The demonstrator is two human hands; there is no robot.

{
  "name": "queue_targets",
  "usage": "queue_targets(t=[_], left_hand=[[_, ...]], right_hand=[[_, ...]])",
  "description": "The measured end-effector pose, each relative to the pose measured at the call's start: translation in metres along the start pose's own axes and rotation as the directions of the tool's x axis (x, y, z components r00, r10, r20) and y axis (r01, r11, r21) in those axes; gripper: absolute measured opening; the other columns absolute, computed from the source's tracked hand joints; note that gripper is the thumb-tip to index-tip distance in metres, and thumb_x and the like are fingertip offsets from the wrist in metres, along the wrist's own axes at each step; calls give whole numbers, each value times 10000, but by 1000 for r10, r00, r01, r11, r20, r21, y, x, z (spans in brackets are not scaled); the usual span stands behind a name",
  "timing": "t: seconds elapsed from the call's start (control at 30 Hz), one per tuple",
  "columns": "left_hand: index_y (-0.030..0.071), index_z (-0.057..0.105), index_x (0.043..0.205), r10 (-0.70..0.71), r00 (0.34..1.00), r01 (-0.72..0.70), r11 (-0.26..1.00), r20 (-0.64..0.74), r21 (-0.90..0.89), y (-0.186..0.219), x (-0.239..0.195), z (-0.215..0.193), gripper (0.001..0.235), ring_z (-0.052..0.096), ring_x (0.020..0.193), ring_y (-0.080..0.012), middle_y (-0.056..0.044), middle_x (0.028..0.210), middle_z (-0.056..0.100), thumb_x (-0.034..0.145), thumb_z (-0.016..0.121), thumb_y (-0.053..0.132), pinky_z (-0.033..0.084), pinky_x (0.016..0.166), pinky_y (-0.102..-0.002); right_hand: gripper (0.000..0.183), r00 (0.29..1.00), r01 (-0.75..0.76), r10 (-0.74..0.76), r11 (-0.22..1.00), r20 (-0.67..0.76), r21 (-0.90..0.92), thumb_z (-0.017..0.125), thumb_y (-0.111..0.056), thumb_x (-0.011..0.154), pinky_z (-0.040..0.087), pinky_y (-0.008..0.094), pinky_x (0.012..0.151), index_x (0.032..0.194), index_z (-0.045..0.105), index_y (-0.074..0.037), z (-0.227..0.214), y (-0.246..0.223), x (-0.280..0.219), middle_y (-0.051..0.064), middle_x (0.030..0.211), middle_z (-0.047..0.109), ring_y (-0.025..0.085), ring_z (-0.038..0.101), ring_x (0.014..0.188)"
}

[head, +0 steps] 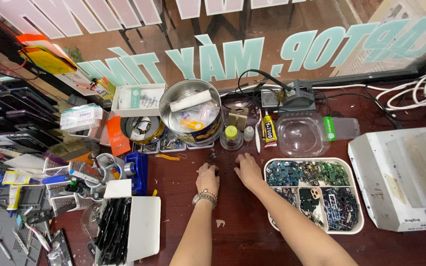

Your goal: The person sorts small electronic components from a compartmentalized tray and places them into clear plastic storage boxes on a cluttered workbench. They handle multiple small parts by hand, opening and closing the boxes to organize the items.

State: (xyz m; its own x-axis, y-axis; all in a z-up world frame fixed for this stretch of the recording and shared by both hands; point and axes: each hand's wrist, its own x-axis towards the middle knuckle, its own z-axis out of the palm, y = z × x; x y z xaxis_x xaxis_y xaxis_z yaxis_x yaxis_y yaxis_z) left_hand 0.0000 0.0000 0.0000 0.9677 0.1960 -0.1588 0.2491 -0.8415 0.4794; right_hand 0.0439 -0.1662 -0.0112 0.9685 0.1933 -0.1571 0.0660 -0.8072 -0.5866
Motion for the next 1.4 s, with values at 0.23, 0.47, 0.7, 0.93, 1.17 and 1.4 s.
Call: queue_targets(t=[0.23,0.47,0.7,0.93,1.17,1.4], left_hand=[[74,706,957,-78,993,84,994,91,-69,-13,4,-2,182,658,1040,-273,-96,1078,680,801,799,67,552,922,-393],[-9,706,994,-378,887,417,414,265,-809,-41,6,48,177,753,850,-208,-116,931,756,836,782,21,645,780,-317],[-7,691,1009,-305,873,391,-24,380,-920,-29,9,84,153,729,888,-192,-94,978,733,868,751,3,635,848,-318],[16,731,1051,-214,922,377,301,323,-876,17,-1,59,219,715,875,-148,-61,978,753,857,797,94,591,762,-288],[24,796,991,-118,952,307,394,284,-866,65,-19,52,172,722,839,-132,-46,964,781,852,795,125,603,731,-270],[-27,781,968,-50,957,273,476,284,-836,105,-32,89,168,719,705,-140,-76,868,763,847,826,81,587,641,-273]], right_hand=[[243,1000,16,-14,997,-17,77,784,-62,792,514,450,892,966,615,-40,3,2,4,132,1063,628,348,613,1066],[272,936,-351,233,680,265,643,753,-90,870,574,291,707,1119,656,-38,23,9,-3,81,935,712,178,696,813],[245,926,-375,203,431,317,820,716,-92,916,583,259,729,1135,723,18,48,28,-11,37,962,724,122,687,864],[154,940,-326,251,457,232,828,685,-111,945,602,284,731,1040,692,10,25,41,-22,49,956,717,131,690,859],[205,986,-119,162,804,-23,583,720,-131,904,581,308,759,1070,703,-13,-25,55,-54,70,956,760,152,713,842],[246,964,-70,187,864,-187,499,713,-110,876,575,330,782,1110,703,-34,-61,84,-88,74,927,783,184,739,837]])
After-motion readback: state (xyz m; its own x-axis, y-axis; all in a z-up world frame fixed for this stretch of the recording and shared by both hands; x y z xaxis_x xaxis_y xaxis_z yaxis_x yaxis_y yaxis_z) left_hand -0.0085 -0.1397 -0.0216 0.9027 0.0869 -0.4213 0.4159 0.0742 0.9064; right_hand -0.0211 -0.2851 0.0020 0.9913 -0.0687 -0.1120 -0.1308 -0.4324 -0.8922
